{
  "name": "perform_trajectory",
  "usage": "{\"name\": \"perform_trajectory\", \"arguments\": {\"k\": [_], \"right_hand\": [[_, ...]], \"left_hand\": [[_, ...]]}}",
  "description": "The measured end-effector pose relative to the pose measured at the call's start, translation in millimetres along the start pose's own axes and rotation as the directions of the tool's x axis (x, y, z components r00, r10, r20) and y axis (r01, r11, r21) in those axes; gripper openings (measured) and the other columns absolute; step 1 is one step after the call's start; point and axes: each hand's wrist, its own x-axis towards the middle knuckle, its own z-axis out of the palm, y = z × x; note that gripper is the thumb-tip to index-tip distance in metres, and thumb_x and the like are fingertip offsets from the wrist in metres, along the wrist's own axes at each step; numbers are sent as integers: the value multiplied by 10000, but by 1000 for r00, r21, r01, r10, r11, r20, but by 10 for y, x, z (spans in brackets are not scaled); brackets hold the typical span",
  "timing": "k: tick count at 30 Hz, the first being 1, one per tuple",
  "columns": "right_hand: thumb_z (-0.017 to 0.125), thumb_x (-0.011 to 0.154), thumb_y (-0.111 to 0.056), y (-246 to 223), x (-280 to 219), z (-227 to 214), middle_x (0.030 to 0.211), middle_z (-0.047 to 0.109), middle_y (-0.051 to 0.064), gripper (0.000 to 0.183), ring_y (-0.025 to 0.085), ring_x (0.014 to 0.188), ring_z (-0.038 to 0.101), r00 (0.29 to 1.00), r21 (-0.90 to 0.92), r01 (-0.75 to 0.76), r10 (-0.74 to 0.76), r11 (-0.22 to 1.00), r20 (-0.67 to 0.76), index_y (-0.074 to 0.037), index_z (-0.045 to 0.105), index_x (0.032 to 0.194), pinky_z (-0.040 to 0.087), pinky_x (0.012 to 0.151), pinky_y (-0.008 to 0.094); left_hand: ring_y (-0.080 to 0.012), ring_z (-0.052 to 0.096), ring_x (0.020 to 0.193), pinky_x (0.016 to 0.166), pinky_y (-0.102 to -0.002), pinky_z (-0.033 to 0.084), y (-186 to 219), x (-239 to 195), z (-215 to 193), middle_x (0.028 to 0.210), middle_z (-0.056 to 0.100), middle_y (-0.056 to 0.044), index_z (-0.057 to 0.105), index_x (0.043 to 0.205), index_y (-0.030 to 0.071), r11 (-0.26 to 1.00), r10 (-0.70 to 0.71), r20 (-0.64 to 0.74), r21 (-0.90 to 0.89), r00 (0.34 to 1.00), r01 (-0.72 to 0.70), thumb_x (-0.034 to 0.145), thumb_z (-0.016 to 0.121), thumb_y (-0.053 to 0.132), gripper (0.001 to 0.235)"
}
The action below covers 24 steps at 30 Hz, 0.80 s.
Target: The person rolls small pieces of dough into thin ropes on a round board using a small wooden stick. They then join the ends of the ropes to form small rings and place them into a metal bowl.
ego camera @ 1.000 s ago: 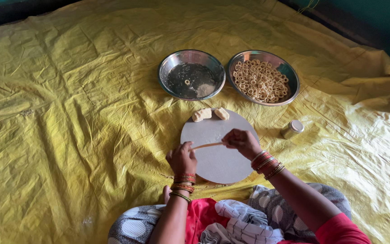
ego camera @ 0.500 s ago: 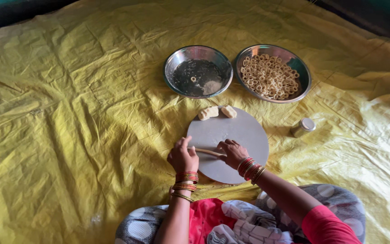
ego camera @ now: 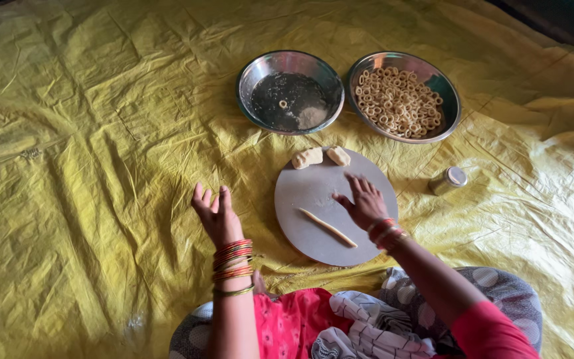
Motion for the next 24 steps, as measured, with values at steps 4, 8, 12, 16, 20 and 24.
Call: {"name": "perform_trajectory", "arguments": {"k": [4,8,12,16,20,24], "right_hand": [[490,943,-631,-274,-120,562,1652,156,251,948,437,1534,162,973,-449,176,-223,876,-53,-53,118,1596,210,1189,632],[489,973,-494,-752,-695,893,1712,41,180,880,379,1578,51,929,-446,370,-306,815,210,-134,42,1639,99,1251,603],[530,929,-493,-775,-481,755,1687,26,192,942,390,1542,48,953,-698,292,-137,654,270,-136,15,1632,53,1208,632],[397,964,-701,-415,125,488,1704,-66,170,981,383,1566,-45,981,-334,-113,158,936,110,-114,-30,1624,11,1211,646],[390,973,-683,-365,189,484,1708,-71,184,984,383,1575,-42,987,-382,-106,143,918,69,-90,-38,1630,20,1226,648],[409,918,-614,-787,-431,662,1662,-37,226,988,415,1531,18,963,-267,259,-269,928,0,-32,-27,1587,75,1205,630]], "left_hand": [[-365,509,1348,1047,-486,504,-46,33,51,1595,342,-229,197,1590,115,993,-83,-124,69,989,92,992,644,267,763],[-379,533,1351,1055,-487,506,-56,116,-27,1591,314,-267,138,1607,128,993,-112,-198,-53,974,104,1000,642,255,799],[-379,531,1345,1035,-486,515,-132,134,-31,1601,299,-262,122,1605,158,984,-174,-222,-75,960,161,985,641,264,815],[-400,501,1381,1063,-495,495,-214,118,19,1610,269,-277,135,1619,171,988,-141,-182,-83,973,128,991,638,282,812],[-417,487,1381,1078,-510,470,-278,115,42,1618,272,-271,135,1618,176,986,-167,-166,-36,972,163,990,643,338,823],[-423,472,1383,1070,-519,466,-282,125,77,1622,246,-271,127,1617,181,985,-172,-144,-37,975,168,978,646,381,847]]}}
